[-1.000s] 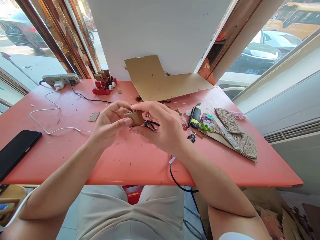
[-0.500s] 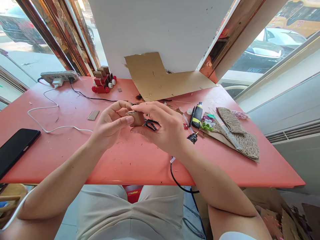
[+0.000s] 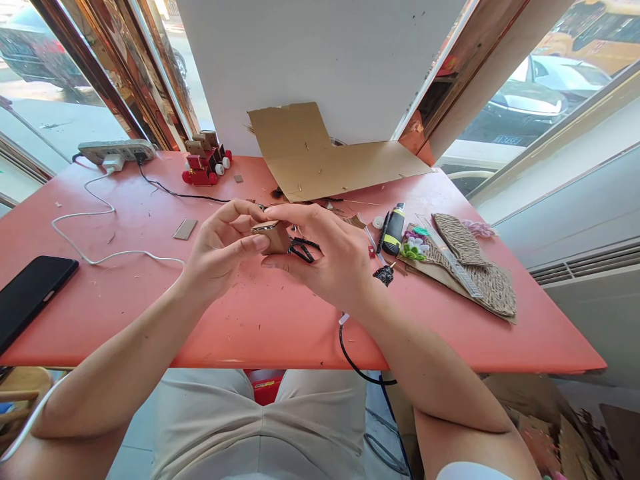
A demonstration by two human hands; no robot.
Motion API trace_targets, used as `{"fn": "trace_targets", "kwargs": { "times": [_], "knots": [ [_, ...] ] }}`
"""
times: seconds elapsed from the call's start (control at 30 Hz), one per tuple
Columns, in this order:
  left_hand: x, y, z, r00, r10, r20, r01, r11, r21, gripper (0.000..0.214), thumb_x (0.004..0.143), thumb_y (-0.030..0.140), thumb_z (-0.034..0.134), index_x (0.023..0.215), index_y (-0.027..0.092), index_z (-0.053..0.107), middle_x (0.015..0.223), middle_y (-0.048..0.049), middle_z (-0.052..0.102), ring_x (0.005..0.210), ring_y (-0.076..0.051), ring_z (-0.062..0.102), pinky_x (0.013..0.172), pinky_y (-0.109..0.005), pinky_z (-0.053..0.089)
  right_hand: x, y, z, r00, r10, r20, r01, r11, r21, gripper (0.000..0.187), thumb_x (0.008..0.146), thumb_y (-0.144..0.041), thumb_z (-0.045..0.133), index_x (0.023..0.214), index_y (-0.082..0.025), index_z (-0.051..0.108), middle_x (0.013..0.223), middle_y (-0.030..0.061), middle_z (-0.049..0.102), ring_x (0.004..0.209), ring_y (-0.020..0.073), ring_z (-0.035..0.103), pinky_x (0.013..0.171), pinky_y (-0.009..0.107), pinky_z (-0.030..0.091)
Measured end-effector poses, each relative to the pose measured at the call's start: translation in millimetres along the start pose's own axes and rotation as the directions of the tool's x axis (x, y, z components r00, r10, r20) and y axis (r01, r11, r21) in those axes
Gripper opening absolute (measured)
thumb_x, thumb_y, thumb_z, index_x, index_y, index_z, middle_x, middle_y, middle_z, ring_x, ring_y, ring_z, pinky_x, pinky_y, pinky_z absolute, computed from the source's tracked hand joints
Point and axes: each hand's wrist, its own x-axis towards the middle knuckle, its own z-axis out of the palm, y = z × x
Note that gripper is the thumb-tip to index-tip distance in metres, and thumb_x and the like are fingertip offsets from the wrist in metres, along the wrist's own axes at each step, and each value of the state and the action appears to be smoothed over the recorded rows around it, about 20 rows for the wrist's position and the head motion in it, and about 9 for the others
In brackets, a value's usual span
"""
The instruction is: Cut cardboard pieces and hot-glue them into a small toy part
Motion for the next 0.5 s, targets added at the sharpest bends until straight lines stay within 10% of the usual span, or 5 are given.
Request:
{"fn": "trace_targets", "kwargs": {
  "times": [0.5],
  "knots": [
    [0.2,0.5,1.9,0.999,0.029,-0.016,-0.029,0.999,-0.014,0.054,0.065,0.056,0.106,0.086,0.023,0.069,0.082,0.0005,0.074,0.076,-0.015,0.067,0.07,-0.028,0.054,-4.0,-1.8,5.0,0.987,0.161,-0.015,-0.158,0.979,0.132,0.036,0.091,-0.048,0.093,0.117,-0.031,0.074,0.115,0.0039,0.088,0.104,0.0277,0.087,0.094,0.045,0.073]
  ]
}}
